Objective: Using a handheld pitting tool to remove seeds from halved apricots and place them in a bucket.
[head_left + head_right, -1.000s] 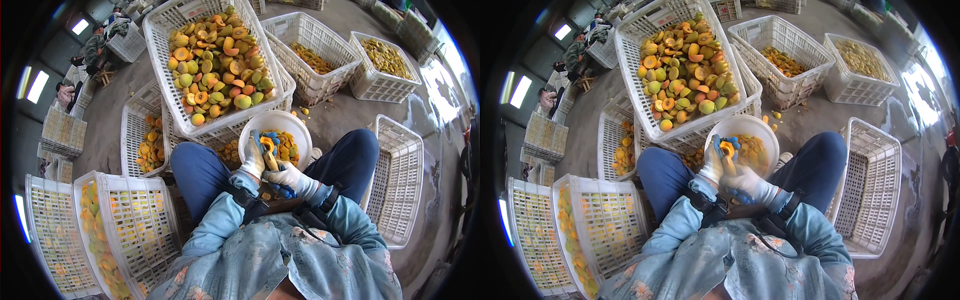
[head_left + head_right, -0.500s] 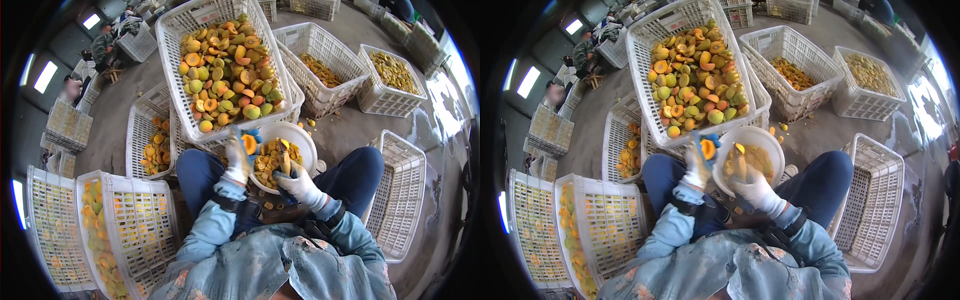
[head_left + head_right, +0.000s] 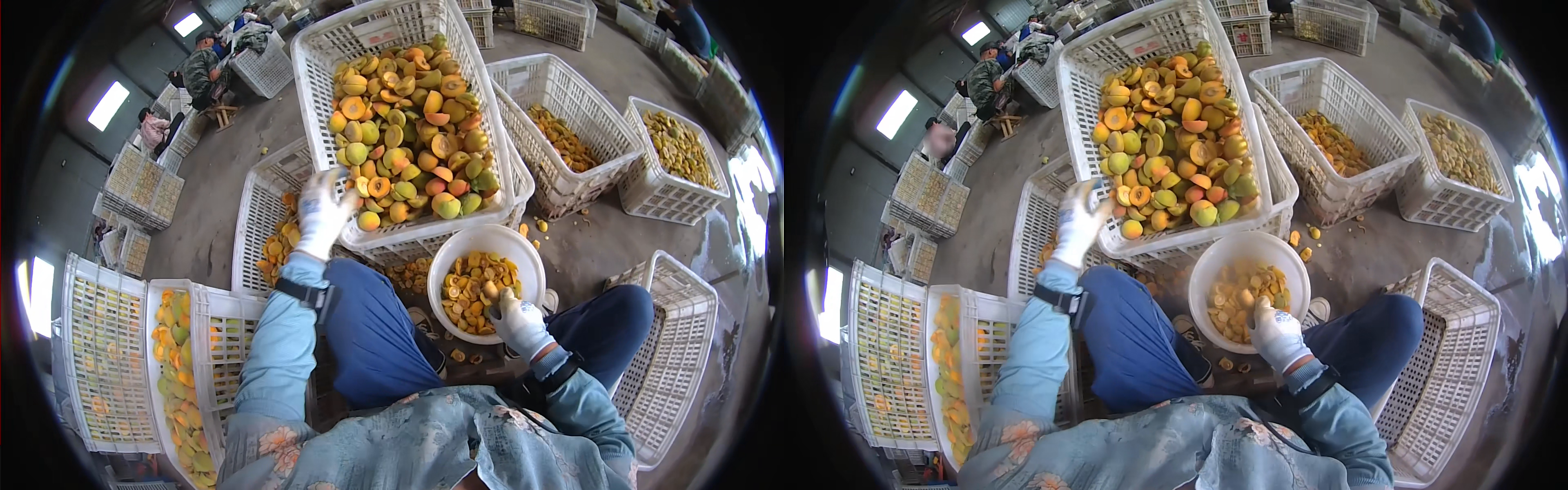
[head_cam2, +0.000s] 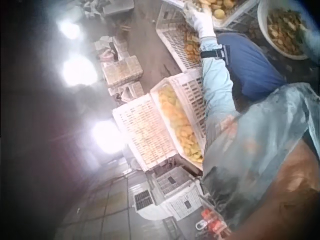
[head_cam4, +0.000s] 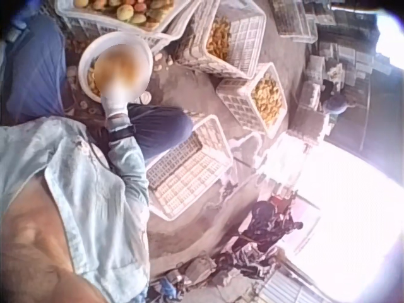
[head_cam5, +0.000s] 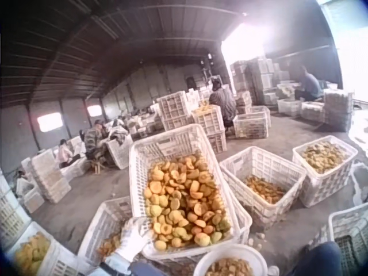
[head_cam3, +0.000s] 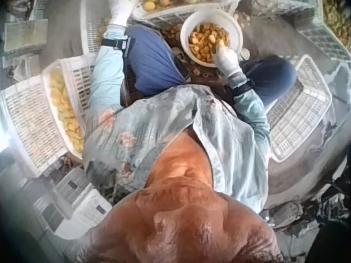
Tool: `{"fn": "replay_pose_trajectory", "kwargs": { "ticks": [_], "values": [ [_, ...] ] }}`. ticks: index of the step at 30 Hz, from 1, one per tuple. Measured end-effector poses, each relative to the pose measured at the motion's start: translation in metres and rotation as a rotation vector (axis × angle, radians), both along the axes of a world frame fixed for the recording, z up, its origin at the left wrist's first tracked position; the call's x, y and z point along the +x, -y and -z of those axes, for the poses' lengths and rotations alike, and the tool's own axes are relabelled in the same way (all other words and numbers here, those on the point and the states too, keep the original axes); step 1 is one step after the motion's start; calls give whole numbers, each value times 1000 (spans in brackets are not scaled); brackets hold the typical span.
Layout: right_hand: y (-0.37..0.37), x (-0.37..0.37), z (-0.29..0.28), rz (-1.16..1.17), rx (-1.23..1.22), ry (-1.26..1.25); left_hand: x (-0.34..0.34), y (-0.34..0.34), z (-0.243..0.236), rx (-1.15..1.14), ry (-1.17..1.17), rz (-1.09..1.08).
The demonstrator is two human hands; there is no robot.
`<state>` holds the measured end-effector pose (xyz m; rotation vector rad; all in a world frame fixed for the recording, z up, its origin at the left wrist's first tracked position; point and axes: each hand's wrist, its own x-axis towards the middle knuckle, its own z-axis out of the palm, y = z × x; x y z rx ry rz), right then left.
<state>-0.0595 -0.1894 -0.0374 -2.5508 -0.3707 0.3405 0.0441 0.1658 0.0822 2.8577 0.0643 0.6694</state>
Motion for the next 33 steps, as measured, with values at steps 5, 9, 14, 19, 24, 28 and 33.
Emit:
{"fn": "replay_pose_trajectory", "kwargs": {
  "ticks": [5, 9, 14, 19, 24, 28, 33],
  "values": [
    [4, -2, -9, 70, 56, -148, 72, 32, 29, -140, -75, 54],
    [-2, -1, -21, 76, 102, -217, 104, 59, 26, -15, -308, -43],
    [-7, -4, -20, 27, 132, -265, 113, 68, 39, -53, -327, -86],
    [-11, -8, -26, 20, 208, -266, 83, 31, 35, -916, -144, 131],
    [-19, -12, -23, 50, 326, -232, 35, 44, 31, -1826, -378, 169],
    [-25, -15, -32, 103, 558, -302, -13, 95, 30, -2064, -442, 304],
    [-30, -24, -46, 57, 606, -60, -47, 130, 60, -2142, -487, 194]
  ]
}}
